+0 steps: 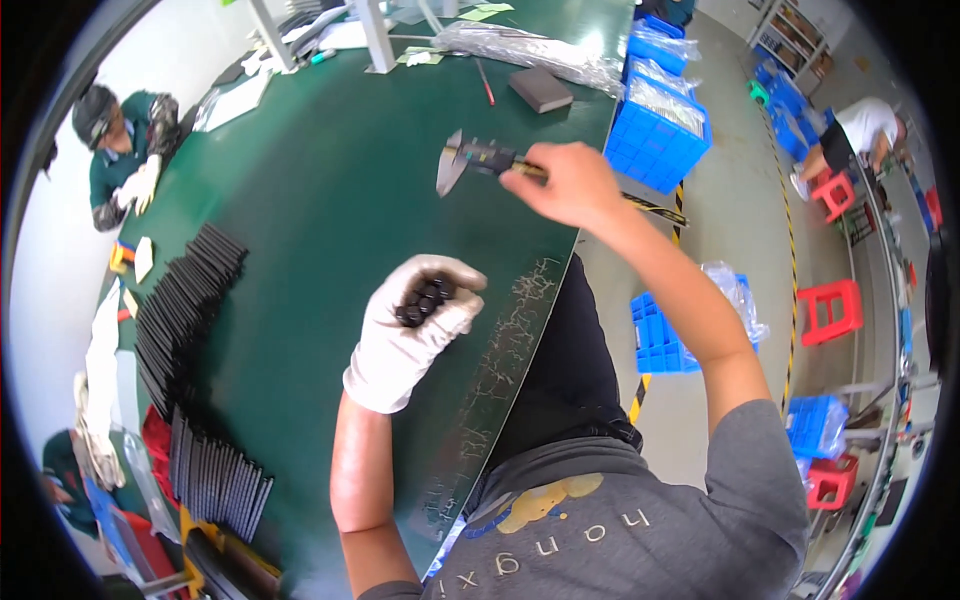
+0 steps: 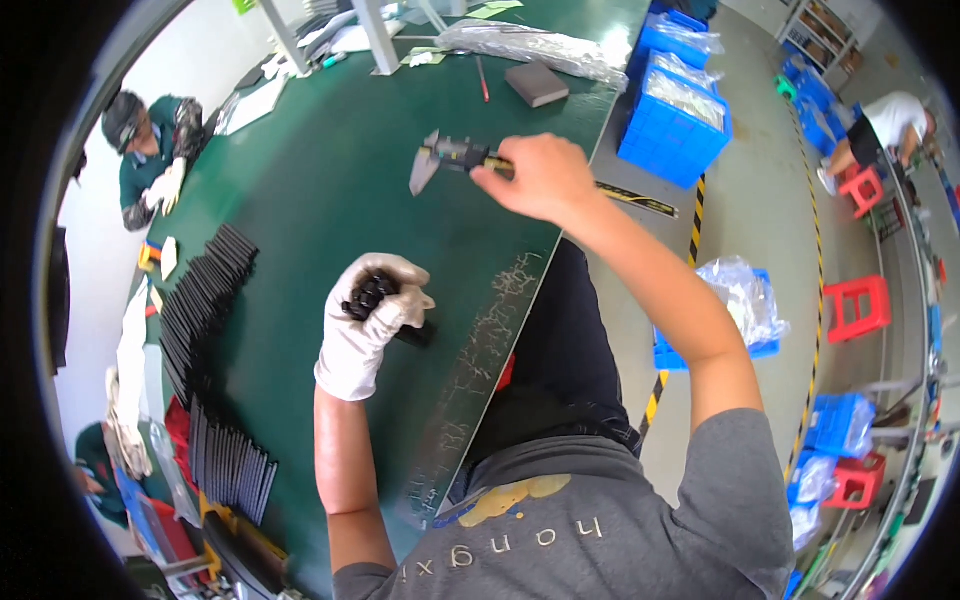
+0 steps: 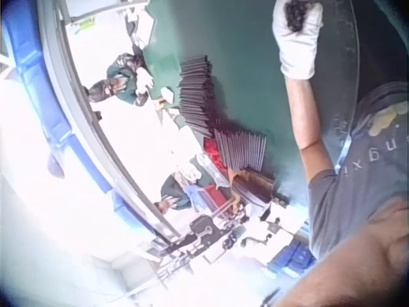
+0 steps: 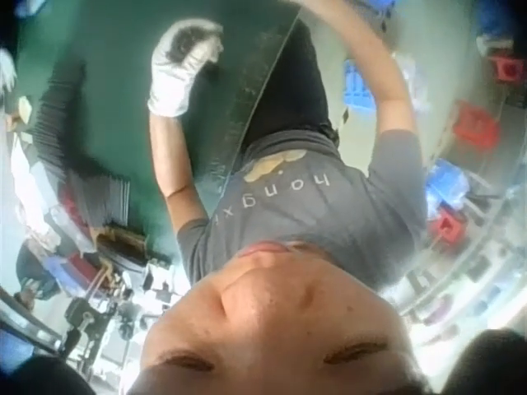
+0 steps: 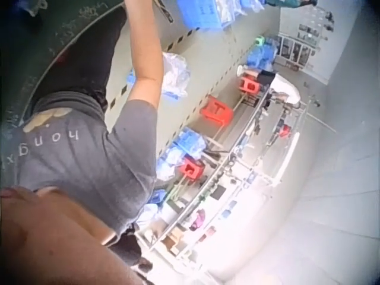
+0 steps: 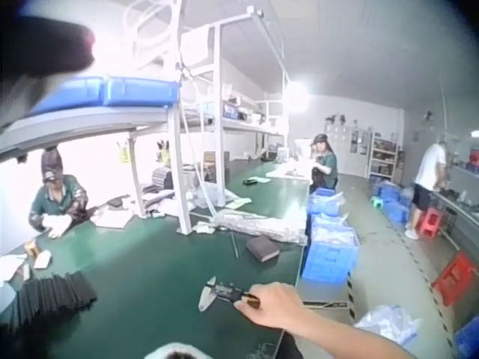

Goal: Measuring small black industrial components using a digital caliper.

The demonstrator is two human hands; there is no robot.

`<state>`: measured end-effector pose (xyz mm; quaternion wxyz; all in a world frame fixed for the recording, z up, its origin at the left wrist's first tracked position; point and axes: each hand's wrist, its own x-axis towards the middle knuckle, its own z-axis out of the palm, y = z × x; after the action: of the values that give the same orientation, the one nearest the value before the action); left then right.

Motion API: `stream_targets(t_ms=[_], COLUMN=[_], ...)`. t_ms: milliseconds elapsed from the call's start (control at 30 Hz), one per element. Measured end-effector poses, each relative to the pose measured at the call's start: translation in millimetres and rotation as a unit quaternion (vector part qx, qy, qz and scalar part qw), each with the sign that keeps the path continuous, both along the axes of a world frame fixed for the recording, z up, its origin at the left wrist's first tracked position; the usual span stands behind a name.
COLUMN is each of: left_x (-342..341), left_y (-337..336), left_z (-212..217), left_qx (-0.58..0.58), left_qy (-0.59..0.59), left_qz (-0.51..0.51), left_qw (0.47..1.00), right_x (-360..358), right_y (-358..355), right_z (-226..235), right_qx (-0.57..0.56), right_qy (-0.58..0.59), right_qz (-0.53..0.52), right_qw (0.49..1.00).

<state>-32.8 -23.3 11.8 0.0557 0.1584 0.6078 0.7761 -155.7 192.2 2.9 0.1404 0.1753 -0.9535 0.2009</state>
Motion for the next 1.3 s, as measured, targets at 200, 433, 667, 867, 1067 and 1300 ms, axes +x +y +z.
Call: stream_targets(t_ms=[200, 433, 667, 867, 1067, 1300], left_x=[4.3, 10.9, 6.9, -1.5, 12.6, 15.0], left_y=[14.9, 16.7, 18.1, 22.7, 22.9, 12.3], left_z=[-8.2, -13.9, -14.5, -22.4, -17.7, -28.5], left_qx=[-0.014, 0.009, -0.001, 0.07, 0.026, 0.036], left_qy=[0.029, 0.059, 0.098, 0.046, 0.058, 0.062], left_qz=[0.232, 0.289, 0.337, 0.362, 0.414, 0.412], left_qw=[0.972, 0.955, 0.936, 0.928, 0.908, 0.908], right_x=[3.2, -6.6, -16.0, -5.9, 104.4, 137.5], right_y=[-21.3, -51.3, -72.6, -51.0, 24.1, 45.3], right_z=[-56.1, -76.4, -88.0, -77.4, -100.5, -204.4], right_qx=[-0.047, -0.035, -0.034, -0.026, -0.283, -0.053], right_qy=[0.006, 0.01, 0.111, 0.107, 0.28, -0.217], right_qz=[-0.004, 0.019, 0.008, -0.014, -0.072, -0.272], right_qw=[0.999, 0.999, 0.993, 0.994, 0.914, 0.936])
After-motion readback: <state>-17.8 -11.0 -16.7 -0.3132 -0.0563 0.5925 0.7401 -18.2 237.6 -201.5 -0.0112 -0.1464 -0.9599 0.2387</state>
